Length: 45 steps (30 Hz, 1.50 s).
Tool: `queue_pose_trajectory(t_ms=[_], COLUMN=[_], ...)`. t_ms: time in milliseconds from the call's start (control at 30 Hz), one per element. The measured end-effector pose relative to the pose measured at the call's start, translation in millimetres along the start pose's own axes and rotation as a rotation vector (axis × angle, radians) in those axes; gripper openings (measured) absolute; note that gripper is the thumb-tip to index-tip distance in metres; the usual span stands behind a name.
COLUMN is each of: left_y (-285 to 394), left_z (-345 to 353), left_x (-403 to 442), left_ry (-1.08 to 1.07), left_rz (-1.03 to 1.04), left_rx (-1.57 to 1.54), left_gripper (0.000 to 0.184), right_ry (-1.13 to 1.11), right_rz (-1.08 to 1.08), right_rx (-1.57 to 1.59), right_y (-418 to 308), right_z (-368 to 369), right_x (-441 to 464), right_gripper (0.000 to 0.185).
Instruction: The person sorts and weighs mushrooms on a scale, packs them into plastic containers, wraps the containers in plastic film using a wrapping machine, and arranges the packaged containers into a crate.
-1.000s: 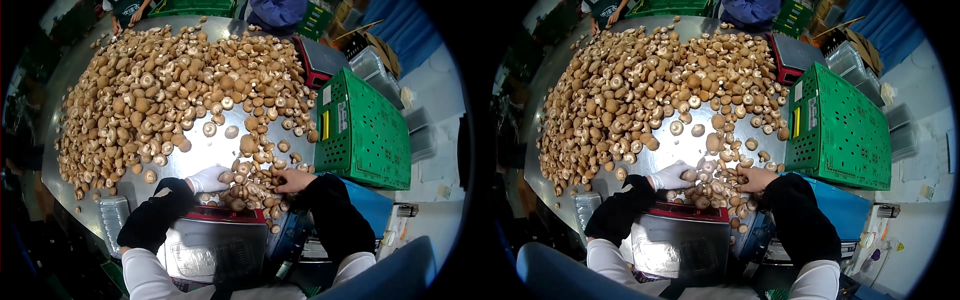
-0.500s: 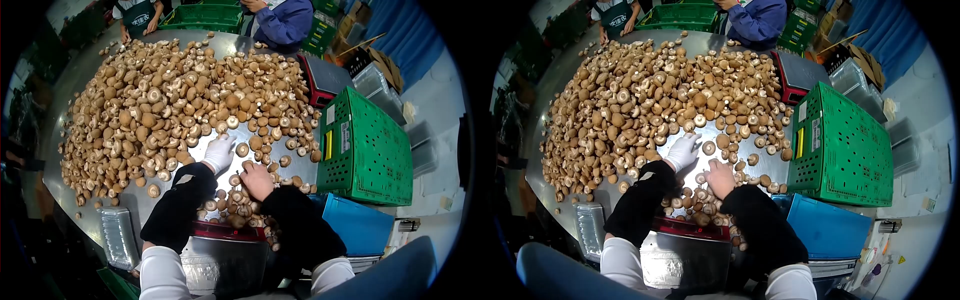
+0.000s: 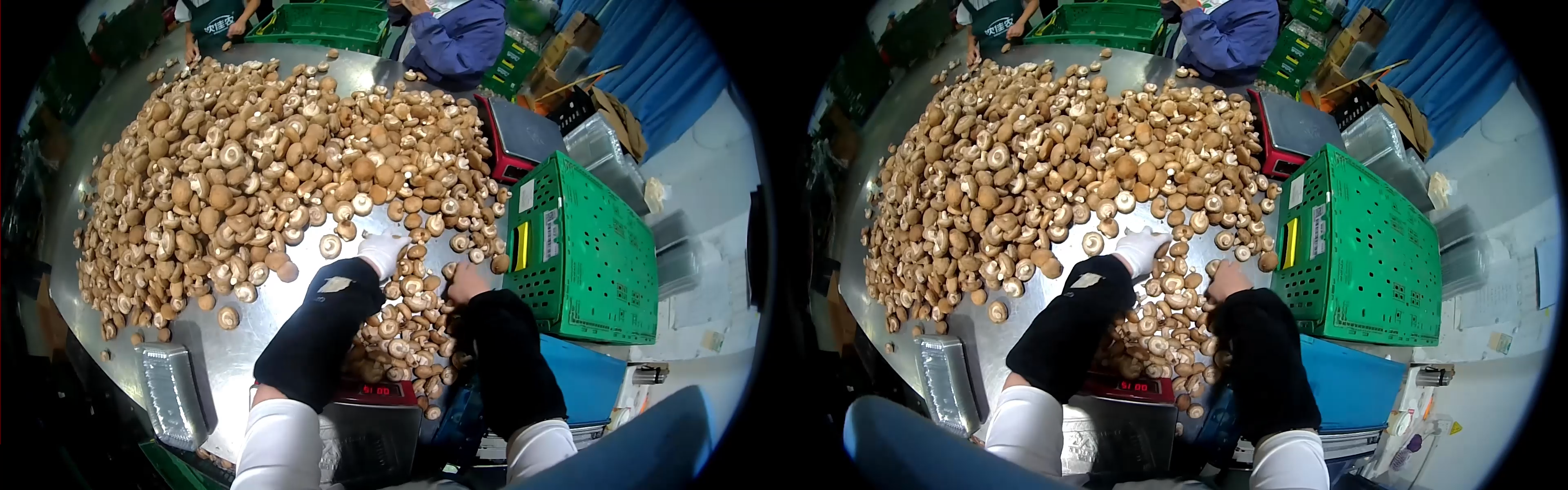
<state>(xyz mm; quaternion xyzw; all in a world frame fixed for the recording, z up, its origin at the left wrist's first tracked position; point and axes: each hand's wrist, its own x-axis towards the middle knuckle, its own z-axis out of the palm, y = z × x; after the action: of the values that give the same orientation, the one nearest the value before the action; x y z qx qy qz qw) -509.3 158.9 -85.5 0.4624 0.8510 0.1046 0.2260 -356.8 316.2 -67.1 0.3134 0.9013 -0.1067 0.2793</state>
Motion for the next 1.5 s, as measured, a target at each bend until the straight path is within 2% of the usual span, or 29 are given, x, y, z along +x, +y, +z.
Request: queue_pose_trajectory(t_ms=[67, 133, 200, 233, 267, 300, 333, 400, 433, 467, 500, 533, 567, 667, 733, 800, 833, 933, 967, 1000, 1033, 1067, 1133, 1200, 1267, 1367, 1400, 1467, 1500], left_y=[-5, -16, -46, -51, -55, -66, -74, -84, -97, -97, -96, -74, -65, -66, -73, -57, -50, -31, -29, -25, -21, -11, 10, 18, 23, 43, 47, 63, 74], left_z=[-4, -9, 4, -4, -13, -14, -15, -19, 2, 0, -2, -27, -35, -22, 0, 2, -6, -19, -22, -27, -35, -42, -56, -43, -30, 0, 15, 19, 18], left_x=[-13, -25, -34, -45, -57, -66, -76, -97, -104, -116, -128, -147, -162, -193, -206, -226, -235, -257, -267, -277, -287, -300, -328, -353, -378, -409, -419, -429, -434], left_ry=[0.017, -0.112, -0.072, -0.165, -0.255, -0.336, -0.407, -0.385, -0.416, -0.447, -0.494, -0.556, -0.521, -0.76, -0.811, -0.582, -0.54, -0.482, -0.461, -0.519, -0.575, -0.538, -0.478, -0.407, -0.441, -0.195, -0.095, 0.126, 0.077], left_rz=[0.011, 0.007, 0.151, 0.064, -0.03, -0.109, -0.193, -0.199, -0.161, -0.1, -0.04, 0.033, 0.046, 0.06, 0.067, -0.075, -0.052, -0.033, -0.081, -0.04, 0.004, -0.001, -0.074, -0.037, -0.105, -0.076, -0.079, 0.019, -0.12], left_rx=[-0.083, -0.172, -0.267, -0.467, -0.663, -1.02, -1.377, -1.545, -1.818, -1.998, -2.177, -2.261, -2.25, -2.433, -2.358, -2.45, -2.396, -2.368, -2.27, -2.229, -2.185, -2.091, -1.937, -1.807, -1.815, -1.641, -1.468, -0.902, -0.759], left_gripper=[0.051, 0.051, 0.065, 0.065, 0.065, 0.065, 0.065, 0.062, 0.062, 0.062, 0.063, 0.064, 0.065, 0.063, 0.062, 0.061, 0.06, 0.053, 0.052, 0.054, 0.056, 0.058, 0.061, 0.061, 0.057, 0.05, 0.05, 0.05, 0.054], right_ry=[0.038, -0.005, -0.036, -0.064, 0.009, 0.108, 0.174, 0.244, 0.237, 0.124, 0.155, 0.144, 0.116, 0.024, -0.152, -0.109, -0.109, 0.159, 0.066, -0.032, -0.228, -0.424, -0.669, -0.898, -1.019, -0.861, -0.734, -0.389, -0.384], right_rz=[0.001, -0.115, -0.11, -0.116, -0.065, -0.019, 0.05, 0.165, 0.22, 0.161, 0.171, 0.242, 0.171, -0.028, -0.036, -0.065, -0.074, -0.294, -0.367, -0.428, -0.385, -0.321, -0.192, -0.204, -0.218, -0.152, -0.265, -0.467, -0.471], right_rx=[-0.07, -0.192, -0.083, 0.022, 0.009, -0.11, -0.035, -0.009, 0.02, 0.021, 0.01, -0.025, -0.039, -0.196, -0.218, -0.214, -0.218, -0.098, 0.222, 0.544, 0.926, 1.308, 1.735, 1.918, 2.0, 1.902, 1.818, 1.506, 1.508], right_y=[-8, -9, 2, 10, 20, 26, 37, 62, 69, 81, 83, 81, 85, 81, 54, 39, 27, 1, -1, -3, -11, -20, -24, -31, -39, -54, -58, -70, -76], right_z=[13, -2, -29, -39, -46, -55, -54, -36, -28, -23, -14, -17, -18, -20, -30, -32, -38, -54, -48, -40, -39, -38, -18, 3, 22, 60, 75, 116, 121], right_x=[-3, -18, -23, -20, -16, -13, -8, 21, 29, 41, 43, 47, 49, 35, 14, -4, -23, -81, -89, -100, -124, -150, -185, -215, -241, -272, -282, -299, -307], right_gripper=[0.054, 0.052, 0.05, 0.048, 0.042, 0.041, 0.042, 0.043, 0.047, 0.058, 0.061, 0.067, 0.066, 0.053, 0.044, 0.039, 0.039, 0.049, 0.044, 0.039, 0.034, 0.029, 0.031, 0.035, 0.033, 0.035, 0.028, 0.022, 0.022])
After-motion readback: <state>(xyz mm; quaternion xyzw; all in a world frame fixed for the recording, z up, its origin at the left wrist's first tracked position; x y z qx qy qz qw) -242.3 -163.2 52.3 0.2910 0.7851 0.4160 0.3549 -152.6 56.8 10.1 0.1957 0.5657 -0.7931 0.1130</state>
